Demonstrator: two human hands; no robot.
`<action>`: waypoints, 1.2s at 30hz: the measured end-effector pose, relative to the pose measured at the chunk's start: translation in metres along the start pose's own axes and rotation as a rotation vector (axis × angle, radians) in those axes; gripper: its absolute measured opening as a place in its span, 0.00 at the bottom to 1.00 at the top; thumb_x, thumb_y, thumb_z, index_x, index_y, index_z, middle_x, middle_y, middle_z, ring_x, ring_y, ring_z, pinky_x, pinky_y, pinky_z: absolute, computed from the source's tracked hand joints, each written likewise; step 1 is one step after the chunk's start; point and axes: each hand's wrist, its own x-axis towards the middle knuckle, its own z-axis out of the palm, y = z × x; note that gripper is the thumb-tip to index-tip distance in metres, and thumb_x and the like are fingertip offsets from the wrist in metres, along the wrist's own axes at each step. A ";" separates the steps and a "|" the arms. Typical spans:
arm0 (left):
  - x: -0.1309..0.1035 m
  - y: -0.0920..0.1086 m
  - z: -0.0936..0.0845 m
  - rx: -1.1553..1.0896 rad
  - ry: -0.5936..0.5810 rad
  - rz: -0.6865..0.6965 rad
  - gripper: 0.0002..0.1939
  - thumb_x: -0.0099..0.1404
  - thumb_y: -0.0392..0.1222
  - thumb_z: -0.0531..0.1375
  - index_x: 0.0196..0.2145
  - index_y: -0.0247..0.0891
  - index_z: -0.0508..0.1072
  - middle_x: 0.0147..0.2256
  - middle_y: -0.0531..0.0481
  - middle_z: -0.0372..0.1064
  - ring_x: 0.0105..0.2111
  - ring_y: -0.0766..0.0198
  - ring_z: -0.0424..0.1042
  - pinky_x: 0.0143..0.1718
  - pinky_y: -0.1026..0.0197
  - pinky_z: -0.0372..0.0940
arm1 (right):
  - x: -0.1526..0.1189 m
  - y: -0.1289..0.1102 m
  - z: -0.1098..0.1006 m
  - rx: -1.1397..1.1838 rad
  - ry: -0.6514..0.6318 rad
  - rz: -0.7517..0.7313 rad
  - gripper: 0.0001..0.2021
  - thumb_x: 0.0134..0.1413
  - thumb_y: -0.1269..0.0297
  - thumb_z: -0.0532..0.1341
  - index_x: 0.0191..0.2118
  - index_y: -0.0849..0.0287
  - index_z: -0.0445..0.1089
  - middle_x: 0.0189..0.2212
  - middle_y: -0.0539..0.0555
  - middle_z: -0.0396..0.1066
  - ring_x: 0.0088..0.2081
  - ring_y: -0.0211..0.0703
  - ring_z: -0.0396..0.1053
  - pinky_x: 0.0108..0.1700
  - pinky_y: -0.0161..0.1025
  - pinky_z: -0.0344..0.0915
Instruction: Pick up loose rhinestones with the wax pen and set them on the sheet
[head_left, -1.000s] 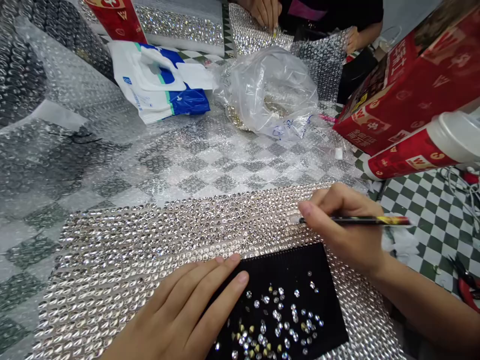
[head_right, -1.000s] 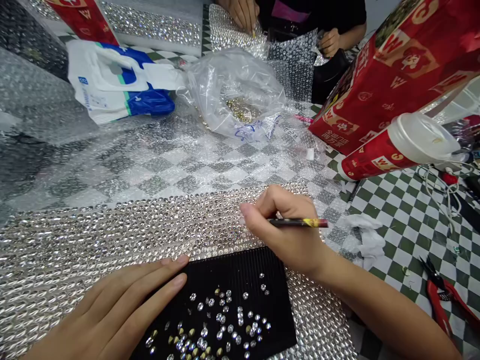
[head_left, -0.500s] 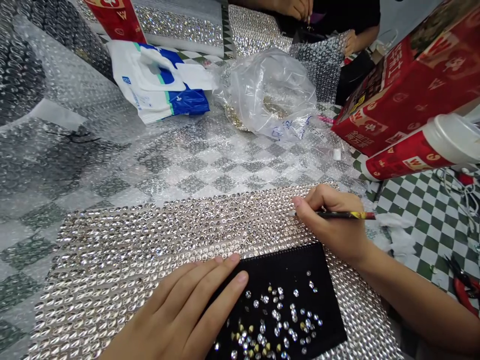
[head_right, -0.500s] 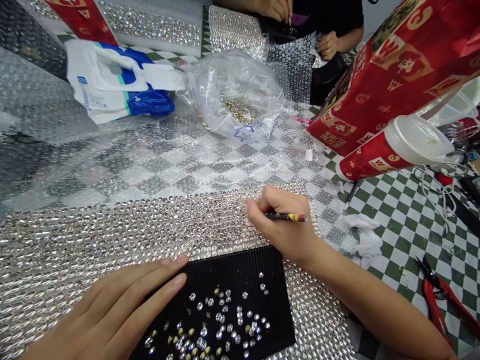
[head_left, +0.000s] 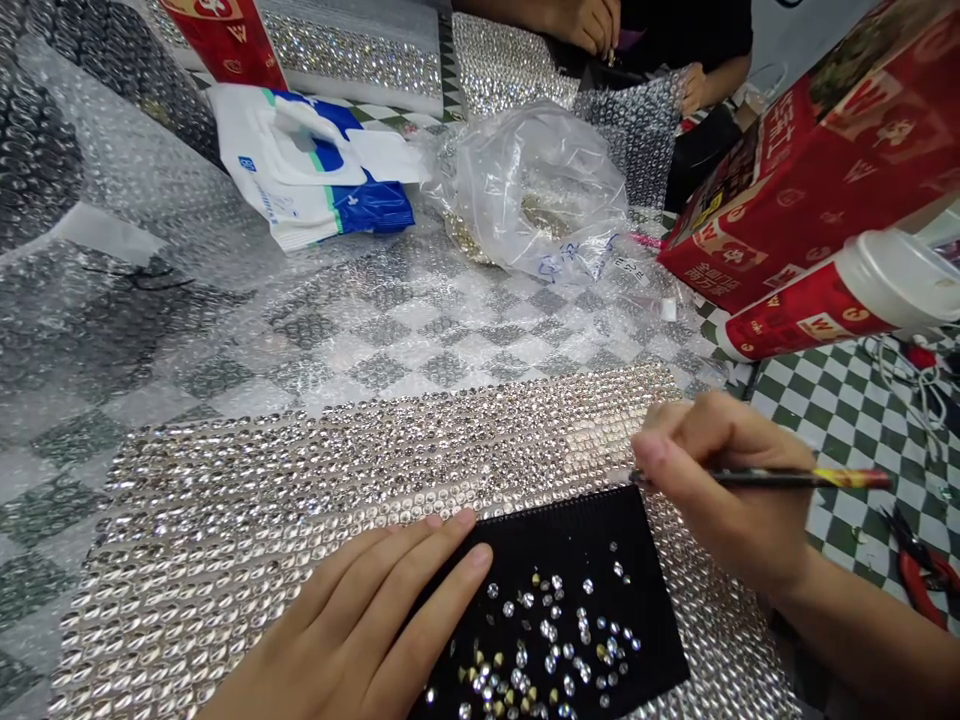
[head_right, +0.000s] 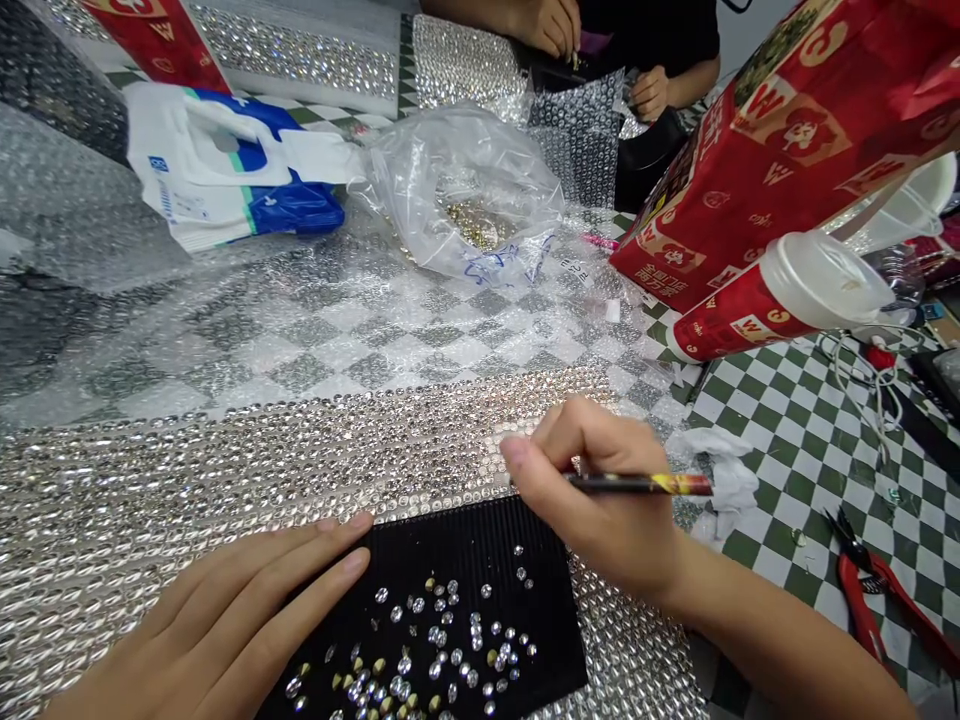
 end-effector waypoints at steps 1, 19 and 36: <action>0.000 0.000 0.000 -0.004 0.004 0.003 0.31 0.78 0.40 0.48 0.75 0.31 0.49 0.69 0.41 0.55 0.64 0.52 0.59 0.73 0.51 0.41 | -0.007 -0.002 -0.003 0.030 -0.049 0.043 0.19 0.62 0.76 0.64 0.25 0.55 0.57 0.19 0.42 0.62 0.20 0.31 0.62 0.23 0.32 0.60; 0.000 -0.006 -0.004 -0.042 0.023 0.013 0.30 0.78 0.47 0.51 0.73 0.34 0.55 0.69 0.44 0.57 0.66 0.54 0.61 0.74 0.54 0.43 | -0.041 0.002 -0.006 -0.045 -0.095 0.048 0.19 0.57 0.81 0.61 0.23 0.55 0.55 0.16 0.42 0.61 0.18 0.32 0.62 0.21 0.31 0.59; -0.003 -0.003 0.000 -0.048 0.013 0.000 0.31 0.79 0.46 0.50 0.74 0.34 0.51 0.71 0.43 0.53 0.67 0.53 0.59 0.74 0.51 0.40 | 0.025 0.020 0.013 -0.338 -0.099 -0.013 0.20 0.59 0.72 0.62 0.20 0.55 0.54 0.16 0.43 0.58 0.19 0.31 0.56 0.22 0.32 0.54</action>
